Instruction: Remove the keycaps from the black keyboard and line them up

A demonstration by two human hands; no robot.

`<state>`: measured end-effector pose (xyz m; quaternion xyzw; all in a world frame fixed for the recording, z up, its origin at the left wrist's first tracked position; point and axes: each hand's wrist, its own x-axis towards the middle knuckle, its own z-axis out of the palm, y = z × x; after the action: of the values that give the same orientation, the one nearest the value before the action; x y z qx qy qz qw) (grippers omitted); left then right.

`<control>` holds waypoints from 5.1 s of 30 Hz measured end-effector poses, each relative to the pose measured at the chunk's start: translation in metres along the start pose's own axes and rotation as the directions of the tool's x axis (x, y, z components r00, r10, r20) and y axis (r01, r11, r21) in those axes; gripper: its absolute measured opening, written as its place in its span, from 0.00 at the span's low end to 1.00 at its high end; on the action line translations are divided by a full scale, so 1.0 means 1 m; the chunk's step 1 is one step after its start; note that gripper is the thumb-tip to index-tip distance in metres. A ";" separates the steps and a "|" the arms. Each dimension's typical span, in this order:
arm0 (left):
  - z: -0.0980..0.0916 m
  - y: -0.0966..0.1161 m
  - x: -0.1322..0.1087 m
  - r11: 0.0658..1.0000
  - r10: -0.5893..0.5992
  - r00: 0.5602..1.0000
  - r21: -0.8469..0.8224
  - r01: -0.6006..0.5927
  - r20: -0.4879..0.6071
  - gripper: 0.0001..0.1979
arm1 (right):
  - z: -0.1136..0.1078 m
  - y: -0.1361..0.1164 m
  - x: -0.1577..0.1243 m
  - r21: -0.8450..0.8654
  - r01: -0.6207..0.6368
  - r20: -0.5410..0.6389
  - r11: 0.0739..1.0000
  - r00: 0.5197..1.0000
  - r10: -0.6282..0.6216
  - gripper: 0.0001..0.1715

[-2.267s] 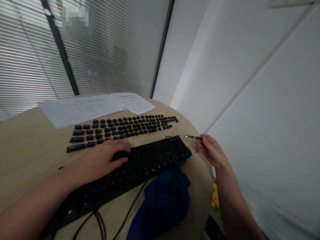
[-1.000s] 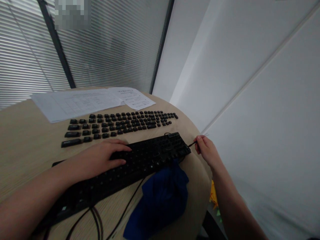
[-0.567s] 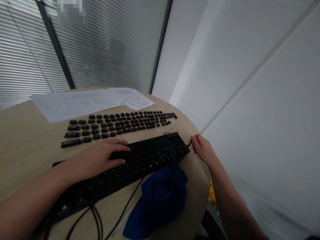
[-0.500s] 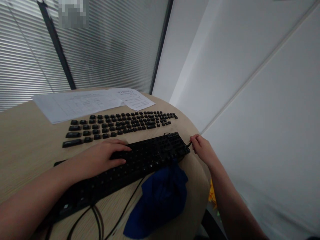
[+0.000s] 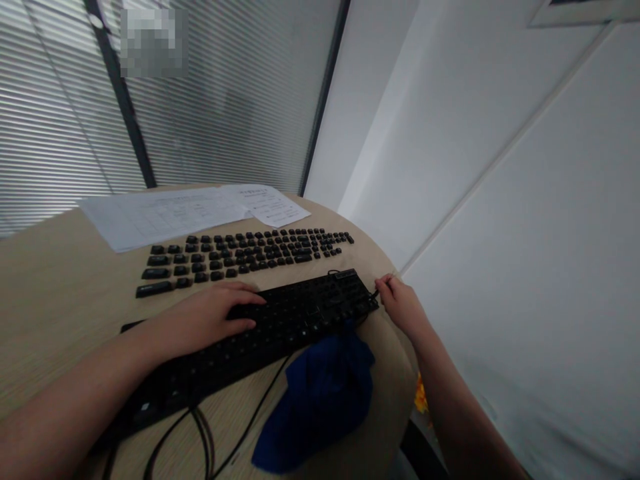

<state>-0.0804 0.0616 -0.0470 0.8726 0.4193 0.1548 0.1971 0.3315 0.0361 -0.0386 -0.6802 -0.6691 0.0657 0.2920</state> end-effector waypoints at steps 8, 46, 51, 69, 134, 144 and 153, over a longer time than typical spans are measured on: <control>0.001 -0.001 0.000 1.000 0.001 1.000 0.010 -0.001 -0.007 0.20 | 0.004 0.015 0.002 0.122 -0.056 -0.079 0.991 0.995 0.066 0.23; 0.003 0.006 -0.001 0.998 0.002 1.000 0.070 -0.001 -0.012 0.23 | 0.028 0.029 -0.011 0.237 0.020 -0.342 0.971 0.938 0.064 0.23; 0.002 0.028 -0.010 0.983 0.017 0.995 0.186 0.001 -0.096 0.33 | 0.023 0.020 -0.014 0.166 0.028 -0.308 0.986 0.951 0.025 0.21; 0.038 0.070 0.003 0.961 0.029 0.991 0.268 -0.063 0.127 0.31 | 0.028 0.027 -0.016 0.130 -0.081 -0.244 0.988 0.963 0.111 0.21; -0.006 0.090 -0.004 0.690 -0.353 0.936 -0.671 0.272 0.017 0.16 | 0.029 -0.108 -0.018 0.137 0.769 -0.207 0.625 0.639 -0.741 0.12; -0.005 0.091 -0.007 0.698 -0.192 0.978 -0.690 0.192 0.078 0.14 | 0.049 -0.113 -0.030 0.249 0.805 -0.174 0.538 0.584 -0.793 0.11; -0.013 0.088 -0.008 0.806 -0.237 0.971 -0.552 0.212 0.028 0.19 | 0.053 -0.108 -0.023 0.185 0.803 -0.149 0.566 0.592 -0.792 0.08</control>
<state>-0.0318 0.0073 0.0053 0.7193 0.4612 0.2631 0.4480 0.2096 0.0235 -0.0362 -0.2674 -0.8837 -0.0121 0.3840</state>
